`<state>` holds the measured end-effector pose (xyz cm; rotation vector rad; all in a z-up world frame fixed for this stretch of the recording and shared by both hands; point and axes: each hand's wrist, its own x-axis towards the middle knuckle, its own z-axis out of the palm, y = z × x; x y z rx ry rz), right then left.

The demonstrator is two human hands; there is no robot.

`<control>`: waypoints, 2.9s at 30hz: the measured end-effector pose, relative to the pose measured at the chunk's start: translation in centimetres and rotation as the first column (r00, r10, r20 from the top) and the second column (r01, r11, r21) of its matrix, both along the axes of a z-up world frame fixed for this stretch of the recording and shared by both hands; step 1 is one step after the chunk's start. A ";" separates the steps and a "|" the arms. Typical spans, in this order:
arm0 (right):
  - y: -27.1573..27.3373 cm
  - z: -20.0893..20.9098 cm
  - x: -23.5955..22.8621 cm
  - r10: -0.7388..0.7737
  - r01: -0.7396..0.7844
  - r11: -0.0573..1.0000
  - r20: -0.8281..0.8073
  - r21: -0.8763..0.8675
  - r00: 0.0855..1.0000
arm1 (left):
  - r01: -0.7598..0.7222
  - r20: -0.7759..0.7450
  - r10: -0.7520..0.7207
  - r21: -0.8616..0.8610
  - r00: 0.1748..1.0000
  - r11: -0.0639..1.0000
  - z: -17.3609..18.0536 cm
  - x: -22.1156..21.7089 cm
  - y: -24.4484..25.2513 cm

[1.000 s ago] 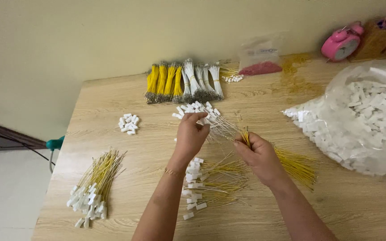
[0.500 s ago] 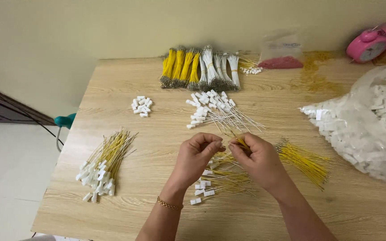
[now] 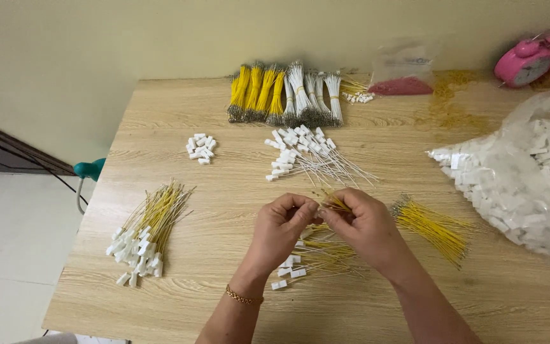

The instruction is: Attaching small white plastic connector heads onto the ends of thin yellow and white wires at a workbench.

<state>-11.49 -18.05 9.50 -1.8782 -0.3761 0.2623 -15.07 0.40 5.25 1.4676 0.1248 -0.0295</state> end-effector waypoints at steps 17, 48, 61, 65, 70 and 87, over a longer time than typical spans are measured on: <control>-0.7 -0.3 0.1 0.012 0.025 0.981 0.190 -0.193 0.982 | 0.022 -0.034 -0.033 -0.282 0.999 0.959 -1.6 0.2 1.0; -0.4 -0.8 0.3 0.049 -0.046 0.985 0.014 -0.168 0.999 | 0.032 -0.049 -0.048 -0.272 0.998 0.962 -1.6 -0.2 1.3; 0.9 -1.9 -0.1 0.076 -0.032 0.968 0.170 -0.249 0.983 | 0.029 -0.081 -0.042 -0.155 0.996 0.987 -1.9 -0.6 1.2; 1.2 -3.1 0.1 0.087 -0.068 0.970 0.073 -0.233 0.994 | 0.033 -0.085 -0.047 -0.159 0.995 0.987 -1.9 -0.9 1.8; 0.0 -4.6 1.6 0.085 -0.116 0.982 -0.196 -0.150 0.977 | 0.074 -0.197 -0.034 0.203 0.980 0.976 0.2 -0.9 2.3; -2.9 -6.6 4.5 -0.135 0.172 0.979 -0.288 0.108 0.948 | -0.322 0.369 -0.024 0.839 0.929 0.439 -6.9 15.8 8.2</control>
